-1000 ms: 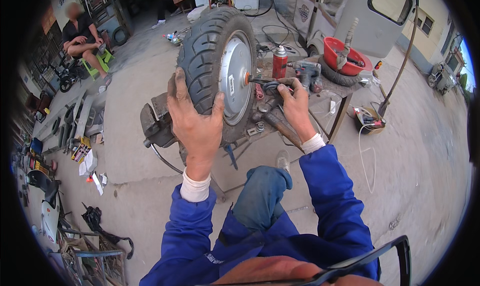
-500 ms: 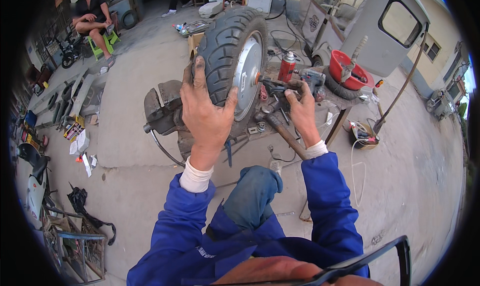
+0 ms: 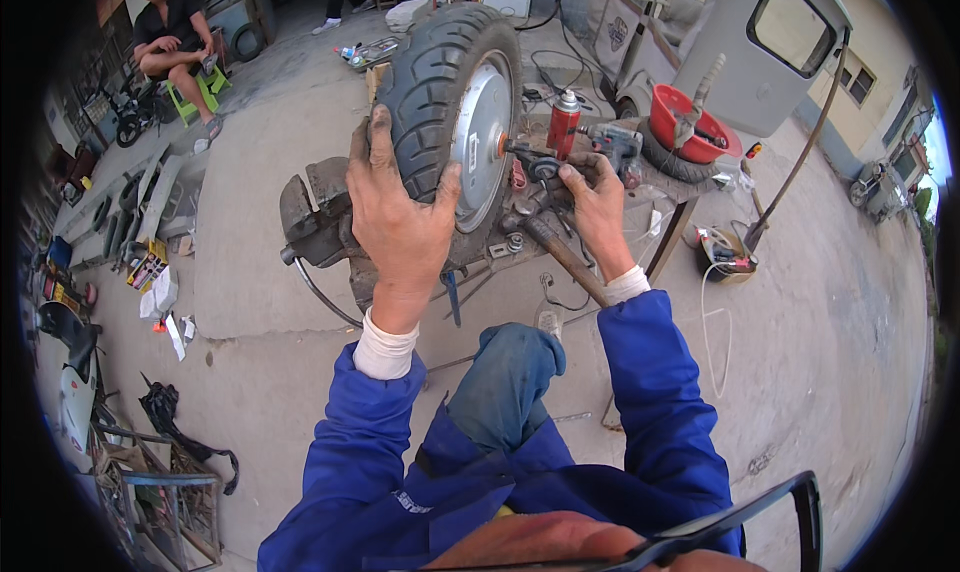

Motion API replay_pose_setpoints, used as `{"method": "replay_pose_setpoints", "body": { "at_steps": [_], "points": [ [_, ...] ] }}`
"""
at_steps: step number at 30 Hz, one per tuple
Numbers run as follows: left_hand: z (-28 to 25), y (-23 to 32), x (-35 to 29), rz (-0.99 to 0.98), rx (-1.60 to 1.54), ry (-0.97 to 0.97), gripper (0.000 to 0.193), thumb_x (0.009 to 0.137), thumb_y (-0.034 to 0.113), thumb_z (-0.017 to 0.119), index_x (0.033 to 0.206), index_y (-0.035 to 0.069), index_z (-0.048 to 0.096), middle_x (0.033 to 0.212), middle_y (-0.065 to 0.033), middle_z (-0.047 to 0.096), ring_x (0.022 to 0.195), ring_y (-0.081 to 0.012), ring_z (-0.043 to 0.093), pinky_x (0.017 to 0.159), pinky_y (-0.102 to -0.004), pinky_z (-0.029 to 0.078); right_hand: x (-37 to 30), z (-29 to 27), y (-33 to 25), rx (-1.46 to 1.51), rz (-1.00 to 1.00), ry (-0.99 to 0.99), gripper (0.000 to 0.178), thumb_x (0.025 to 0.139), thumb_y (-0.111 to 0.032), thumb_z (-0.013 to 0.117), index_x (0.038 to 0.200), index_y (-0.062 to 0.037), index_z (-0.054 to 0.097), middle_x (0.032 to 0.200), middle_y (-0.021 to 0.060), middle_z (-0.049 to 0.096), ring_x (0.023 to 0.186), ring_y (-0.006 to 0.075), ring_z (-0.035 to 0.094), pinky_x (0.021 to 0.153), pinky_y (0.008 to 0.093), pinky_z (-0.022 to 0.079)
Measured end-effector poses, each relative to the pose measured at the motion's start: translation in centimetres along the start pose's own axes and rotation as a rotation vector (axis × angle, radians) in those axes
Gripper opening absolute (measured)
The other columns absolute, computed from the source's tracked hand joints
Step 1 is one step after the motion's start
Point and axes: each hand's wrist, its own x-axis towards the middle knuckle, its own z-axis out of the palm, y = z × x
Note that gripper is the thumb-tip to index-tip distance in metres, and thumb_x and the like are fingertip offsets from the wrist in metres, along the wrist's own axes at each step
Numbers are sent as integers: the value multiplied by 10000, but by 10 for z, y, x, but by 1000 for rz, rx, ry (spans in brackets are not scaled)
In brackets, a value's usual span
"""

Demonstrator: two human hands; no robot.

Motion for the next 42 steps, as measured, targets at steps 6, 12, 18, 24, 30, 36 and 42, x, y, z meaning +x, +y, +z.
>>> {"method": "replay_pose_setpoints", "body": {
  "at_steps": [6,12,18,24,30,36,42],
  "points": [
    [6,-2,0,38,18,28,986,813,261,907,1662,116,426,1495,-259,547,1300,-453,581,1046,-506,529,2,1,-6,59,-70,47,200,1023,-10,695,1213,33,649,1060,87,750,929,127,712,822,279,585],
    [1,-6,0,28,22,34,985,817,267,900,1666,120,423,1500,-265,545,1290,-463,585,1046,-510,527,4,7,-3,-74,-64,-26,217,1031,-48,727,1230,11,663,1122,63,743,1009,123,700,898,284,591],
    [4,5,-3,37,42,43,972,817,289,889,1656,89,440,1463,-323,550,1222,-484,616,1017,-516,536,5,0,-5,-193,-114,-34,253,1034,-85,739,1243,36,660,1132,73,718,1037,136,668,941,291,539],
    [5,16,-14,51,72,51,971,826,328,871,1674,130,442,1526,-335,522,1193,-488,629,1008,-507,540,20,-15,12,-249,-108,-69,255,1043,-102,739,1248,44,694,1154,78,746,1029,137,675,961,293,535],
    [7,25,-20,96,32,57,948,811,307,869,1660,146,479,1523,-359,524,1218,-477,639,997,-513,551,19,-23,3,-201,-20,-93,221,1042,-77,729,1218,57,726,1101,75,759,984,121,677,902,272,551],
    [14,32,-19,108,16,56,976,765,298,890,1646,140,500,1512,-347,542,1216,-471,641,999,-512,554,18,-35,7,-226,9,-61,236,1046,-60,717,1248,60,729,1127,80,762,1001,125,685,912,278,560],
    [17,34,-18,94,28,29,944,785,307,890,1637,150,514,1518,-322,543,1197,-473,642,996,-517,553,21,-37,6,-276,9,-61,239,1036,-80,736,1228,63,745,1099,74,778,995,123,697,910,273,553]
  ]
}}
